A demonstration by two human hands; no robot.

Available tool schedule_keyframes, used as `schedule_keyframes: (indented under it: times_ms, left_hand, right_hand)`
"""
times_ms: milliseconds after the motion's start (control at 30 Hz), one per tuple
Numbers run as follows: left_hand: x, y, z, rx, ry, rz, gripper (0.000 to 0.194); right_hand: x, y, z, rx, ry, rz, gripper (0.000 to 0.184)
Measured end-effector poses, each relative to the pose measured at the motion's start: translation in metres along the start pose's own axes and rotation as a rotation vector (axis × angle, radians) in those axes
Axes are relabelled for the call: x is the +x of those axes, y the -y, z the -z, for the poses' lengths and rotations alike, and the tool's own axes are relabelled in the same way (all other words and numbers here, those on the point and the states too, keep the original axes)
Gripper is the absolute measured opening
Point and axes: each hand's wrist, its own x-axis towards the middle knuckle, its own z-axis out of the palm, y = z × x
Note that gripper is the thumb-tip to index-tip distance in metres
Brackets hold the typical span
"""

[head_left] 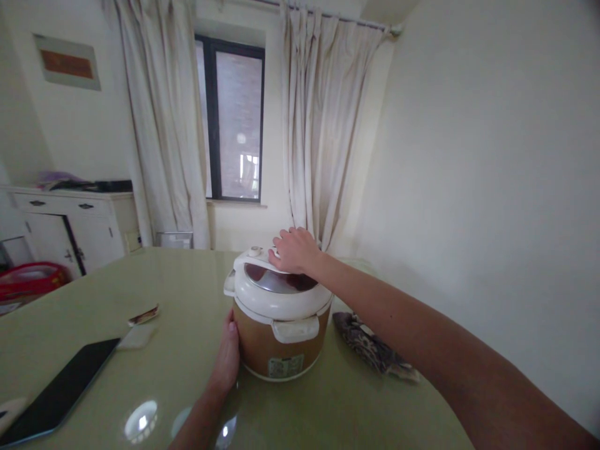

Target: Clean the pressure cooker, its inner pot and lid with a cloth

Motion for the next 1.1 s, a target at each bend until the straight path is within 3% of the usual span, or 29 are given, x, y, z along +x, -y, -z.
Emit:
schedule_keyframes:
  times_ms: [133,200,400,567,767,900,1000,1100]
  left_hand:
    - [0.000,0.000,0.002,0.015,0.022,-0.001,0.076]
    - [0.000,0.000,0.001,0.007,0.023,0.009,0.077]
    - [0.002,0.005,0.001,-0.002,0.022,0.021,0.080]
    - [0.003,0.003,0.001,0.024,0.024,-0.016,0.076]
    - [0.003,0.000,0.001,0.048,0.036,-0.031,0.077]
    - [0.001,-0.003,0.001,0.068,0.046,-0.026,0.076]
    - [-0.001,-0.009,-0.001,0.093,0.027,-0.022,0.075]
    - [-0.002,-0.019,-0.005,0.138,0.001,-0.045,0.073]
  right_hand:
    - [0.001,-0.020,-0.004,0.145,0.049,0.227,0.048]
    - [0.001,-0.028,-0.009,0.209,0.029,0.272,0.046]
    - [0.007,-0.033,-0.017,0.250,0.012,0.291,0.033]
    - [0.015,-0.048,-0.011,0.339,-0.027,0.280,0.027]
    - [0.015,-0.083,0.010,0.448,-0.227,0.123,0.026]
    - [-0.029,-0.113,0.024,0.540,-0.411,-0.073,0.031]
    - [-0.089,-0.129,0.022,0.682,-0.590,-0.251,0.034]
    - [-0.155,-0.127,0.008,0.800,-0.721,-0.470,0.039]
